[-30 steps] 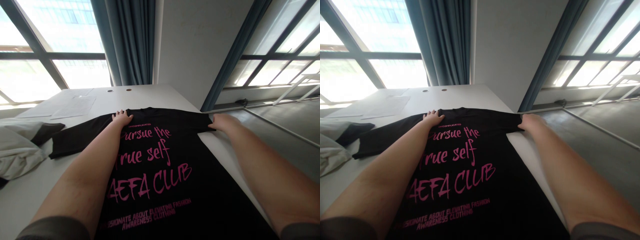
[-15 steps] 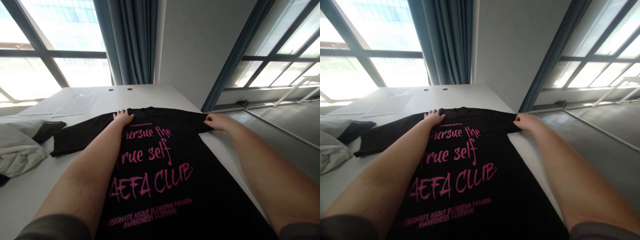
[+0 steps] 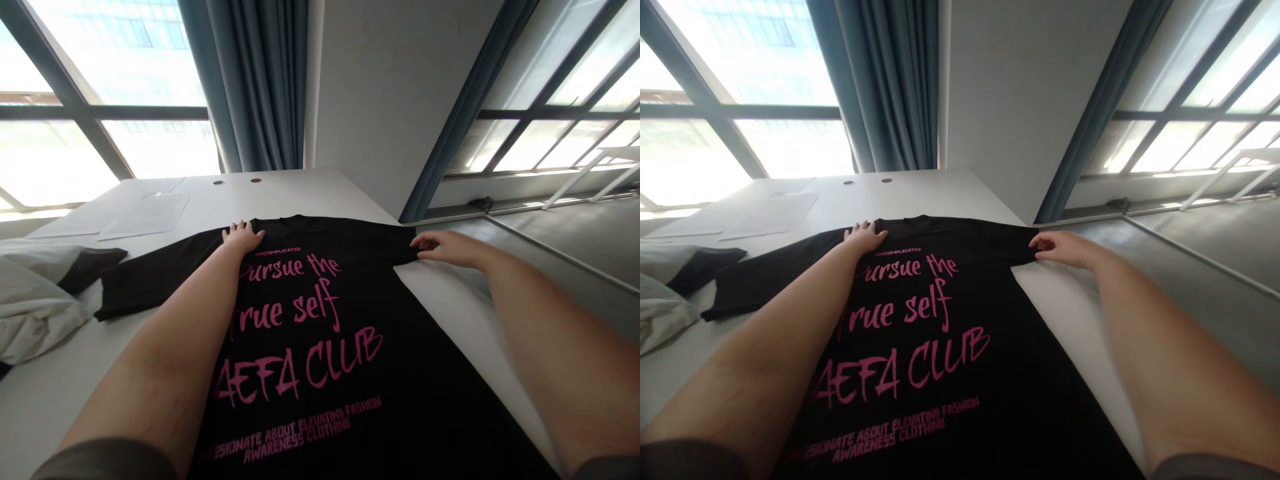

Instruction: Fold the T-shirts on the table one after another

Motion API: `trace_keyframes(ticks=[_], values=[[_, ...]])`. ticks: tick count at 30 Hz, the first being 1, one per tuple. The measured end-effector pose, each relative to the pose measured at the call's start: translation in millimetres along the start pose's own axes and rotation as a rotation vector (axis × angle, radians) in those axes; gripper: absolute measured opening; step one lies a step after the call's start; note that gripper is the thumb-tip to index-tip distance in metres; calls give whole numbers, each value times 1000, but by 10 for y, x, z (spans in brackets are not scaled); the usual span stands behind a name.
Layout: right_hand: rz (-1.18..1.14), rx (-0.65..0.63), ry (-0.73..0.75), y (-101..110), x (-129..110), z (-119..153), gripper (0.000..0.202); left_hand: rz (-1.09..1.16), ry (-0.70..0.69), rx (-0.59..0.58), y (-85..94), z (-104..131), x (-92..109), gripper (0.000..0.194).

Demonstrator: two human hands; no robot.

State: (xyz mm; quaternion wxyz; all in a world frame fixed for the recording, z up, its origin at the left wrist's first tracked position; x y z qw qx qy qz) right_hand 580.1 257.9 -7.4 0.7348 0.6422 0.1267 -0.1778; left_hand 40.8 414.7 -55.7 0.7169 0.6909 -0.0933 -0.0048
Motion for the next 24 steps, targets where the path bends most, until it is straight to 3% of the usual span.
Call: trace_keyframes(ticks=[5, 10, 16, 24], values=[[-202, 54, 25, -40, -1, 0, 72, -7, 4, -1, 14, 11, 10, 89], [-153, 138, -3, 27, 53, 29, 71, -11, 6, 2, 10, 9, 4, 89], [-214, -34, -108, -61, 107, 97, 60, -11, -4, 14, -1, -18, -6, 88], [-332, -148, -286, -145, 210, 127, 39, -10, -3, 9, -9, -28, -12, 89]])
Point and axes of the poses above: each hand's wrist, its own z-axis away from the middle knuckle, its own y-axis out of the back of the hand, x = y × z, the point moved 7 cm from there along -z, towards the middle knuckle, and after that the axes turned 10 degrees about -y, right-handed, at the moved point
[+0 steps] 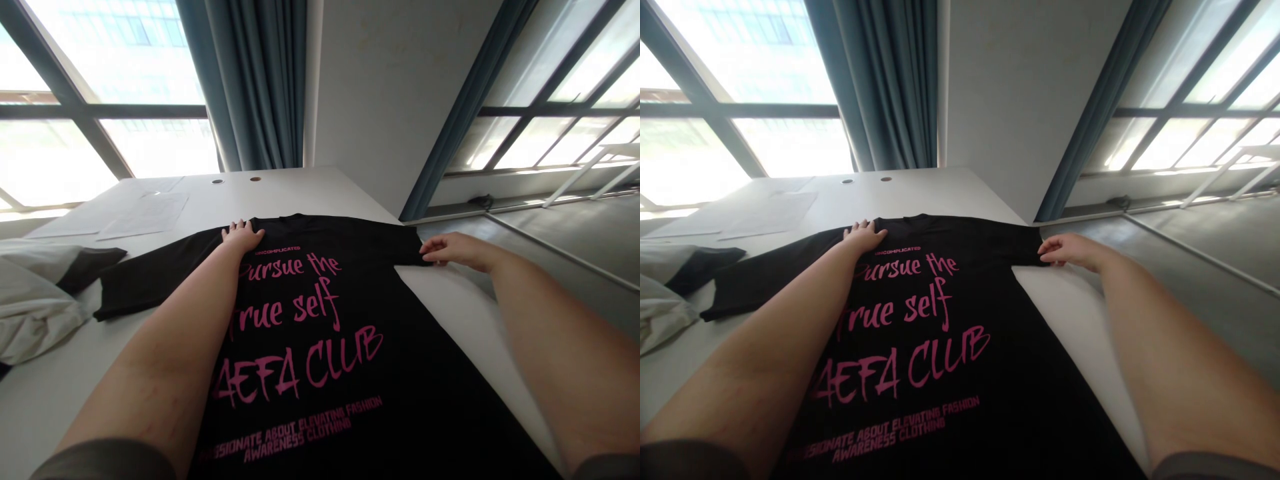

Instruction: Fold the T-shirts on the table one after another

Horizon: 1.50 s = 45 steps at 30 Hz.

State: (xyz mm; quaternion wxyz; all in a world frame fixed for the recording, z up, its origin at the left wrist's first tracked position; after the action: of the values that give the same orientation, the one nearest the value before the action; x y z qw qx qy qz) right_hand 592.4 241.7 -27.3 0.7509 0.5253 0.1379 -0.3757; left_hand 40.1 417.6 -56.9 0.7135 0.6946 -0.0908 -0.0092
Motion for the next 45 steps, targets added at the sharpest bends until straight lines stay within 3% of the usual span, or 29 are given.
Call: trace_keyframes(ticks=[3, 6, 10, 13, 18, 22, 27, 32, 37, 41, 45], values=[[67, 5, -50, -17, 50, -41, 36, -4, -4, 8, 7, 6, 2, 88], [207, 94, -23, 23, -8, -78, 33, 0, 2, 2, 4, 12, 1, 89], [558, 236, 95, 43, -289, -71, 16, -1, 6, -2, 6, 15, 4, 89], [693, 360, 136, 15, -512, -32, 19, 1, 9, -10, 6, 15, 5, 89], [800, 296, -125, -139, -428, -83, 34, 1, 10, -16, 9, 14, 8, 90], [722, 269, -116, -141, -330, -153, 36, 4, 1, -3, 3, 2, 3, 89], [646, 344, -78, -41, -315, -186, 36, 10, -20, 24, -12, -35, -14, 87], [437, 154, -227, -165, -181, -160, 47, 13, -13, 13, -11, -24, -13, 88], [210, 154, -223, -107, -106, -151, 58, 16, 0, -4, 9, 19, 7, 89], [116, 120, -136, -74, -106, -163, 50, 17, -4, 0, 11, 18, 14, 89], [224, 77, -174, -103, -39, -188, 40, 13, -9, 5, 7, 8, 9, 88]])
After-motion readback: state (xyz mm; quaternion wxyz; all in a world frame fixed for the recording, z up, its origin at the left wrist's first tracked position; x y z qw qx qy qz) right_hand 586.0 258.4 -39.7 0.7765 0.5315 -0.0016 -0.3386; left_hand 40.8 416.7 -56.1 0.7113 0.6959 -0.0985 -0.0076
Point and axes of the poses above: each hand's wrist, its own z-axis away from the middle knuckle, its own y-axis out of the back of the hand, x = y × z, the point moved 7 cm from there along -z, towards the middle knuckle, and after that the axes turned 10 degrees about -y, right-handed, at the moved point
